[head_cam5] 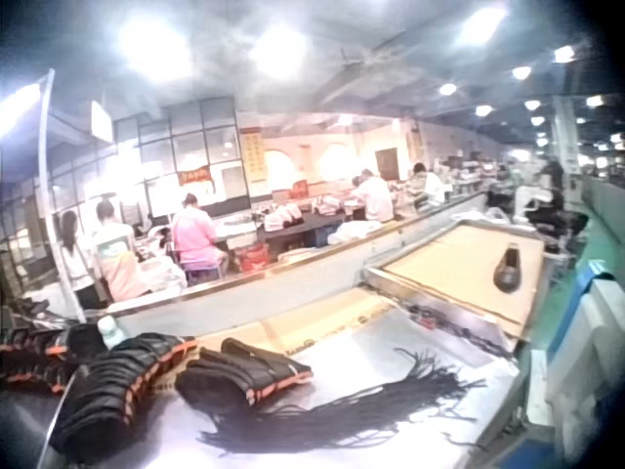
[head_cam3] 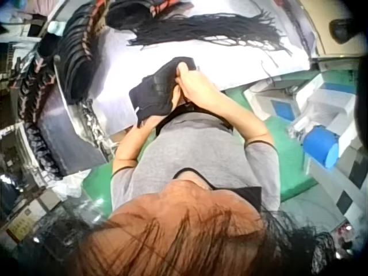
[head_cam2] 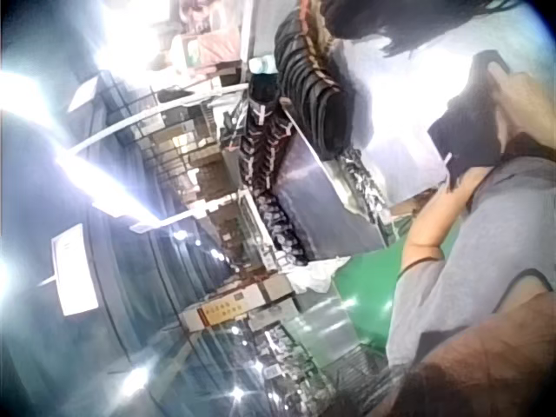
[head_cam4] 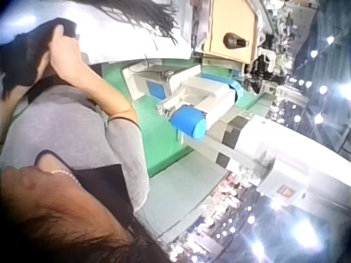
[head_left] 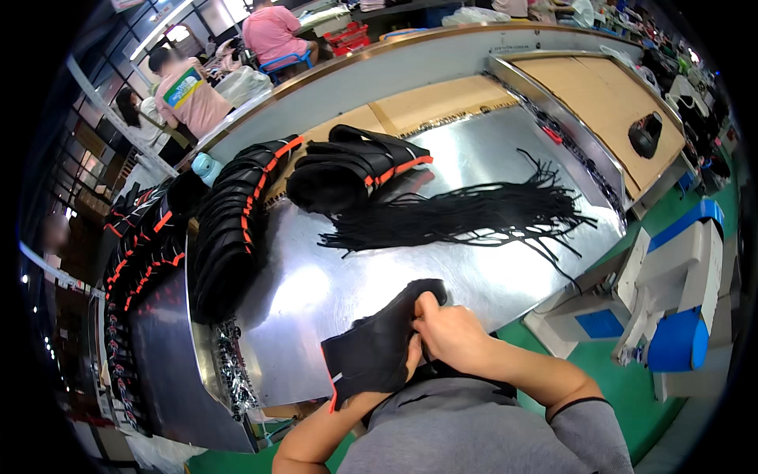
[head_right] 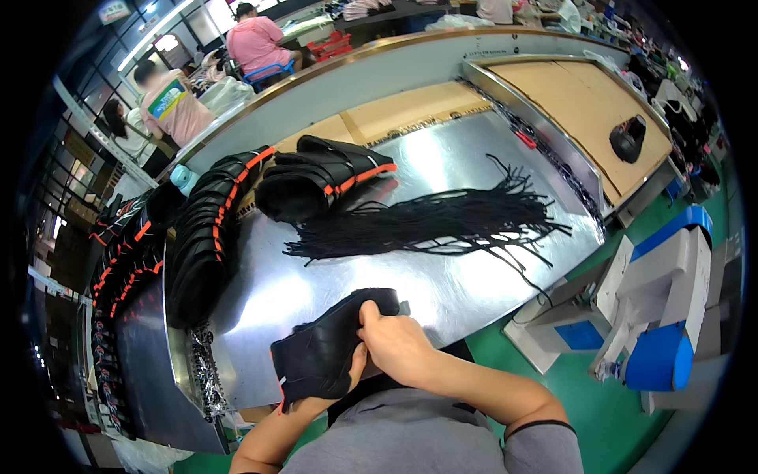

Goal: The person laces a black shoe with red accents using black shoelaces. They thread the laces through the eyelets, pull them tight, and adjust the fit. The finished shoe is placed on a metal table alongside other completed shoes.

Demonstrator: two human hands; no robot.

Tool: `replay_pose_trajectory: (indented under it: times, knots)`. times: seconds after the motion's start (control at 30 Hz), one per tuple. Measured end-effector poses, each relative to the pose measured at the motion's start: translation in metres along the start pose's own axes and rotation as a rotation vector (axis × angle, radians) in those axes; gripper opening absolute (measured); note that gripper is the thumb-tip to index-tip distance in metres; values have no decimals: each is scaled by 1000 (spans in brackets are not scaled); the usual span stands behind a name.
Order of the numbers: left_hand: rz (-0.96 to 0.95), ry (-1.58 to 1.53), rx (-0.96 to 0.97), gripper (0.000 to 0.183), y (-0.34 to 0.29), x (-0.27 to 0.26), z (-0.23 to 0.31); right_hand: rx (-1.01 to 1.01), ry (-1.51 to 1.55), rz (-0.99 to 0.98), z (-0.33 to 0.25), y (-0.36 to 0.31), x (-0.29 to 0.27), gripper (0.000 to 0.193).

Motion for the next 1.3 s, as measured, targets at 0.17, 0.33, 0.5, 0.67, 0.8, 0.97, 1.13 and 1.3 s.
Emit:
replay_pose_trajectory:
  times: [0.17, 0.33, 0.5, 0.67, 0.8, 0.97, 1.13, 1.3]
  knots:
    - [132, -362, -61, 34, -17, 58, -73, -147, -139, -65, 1, 12, 0, 21]
    - [-103, -1350, -392, 53, -22, 61, -130, 3, -77, 159, 23, -12, -56, 29]
    - [-253, -1465, -311, 52, -6, 53, -120, -70, 928, 94, 88, 31, -7, 41]
    - [-222, -169, -237, 30, -5, 23, -87, 34, 958, 393, 121, 59, 17, 41]
    - [89, 154, -80, 16, -11, 11, -89, 24, 726, 331, 97, 44, 16, 31]
    - [162, 181, -8, 17, -2, -8, -61, -53, 640, -59, 51, 33, 39, 31]
    - [296, 208, 43, 15, 1, -54, -46, -277, 530, -242, 56, 10, 57, 36]
    - [496, 3, 23, 18, 9, -122, -36, -143, 48, -448, 103, -74, 80, 26]
Point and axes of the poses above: each hand's wrist, its own y-axis towards the middle knuckle, its own x-axis out of the palm, z = x × y, the point moved 4 cm from there along y, towards the middle knuckle, and after that the axes turned 15 degrees about -z, right-handed, at the moved point
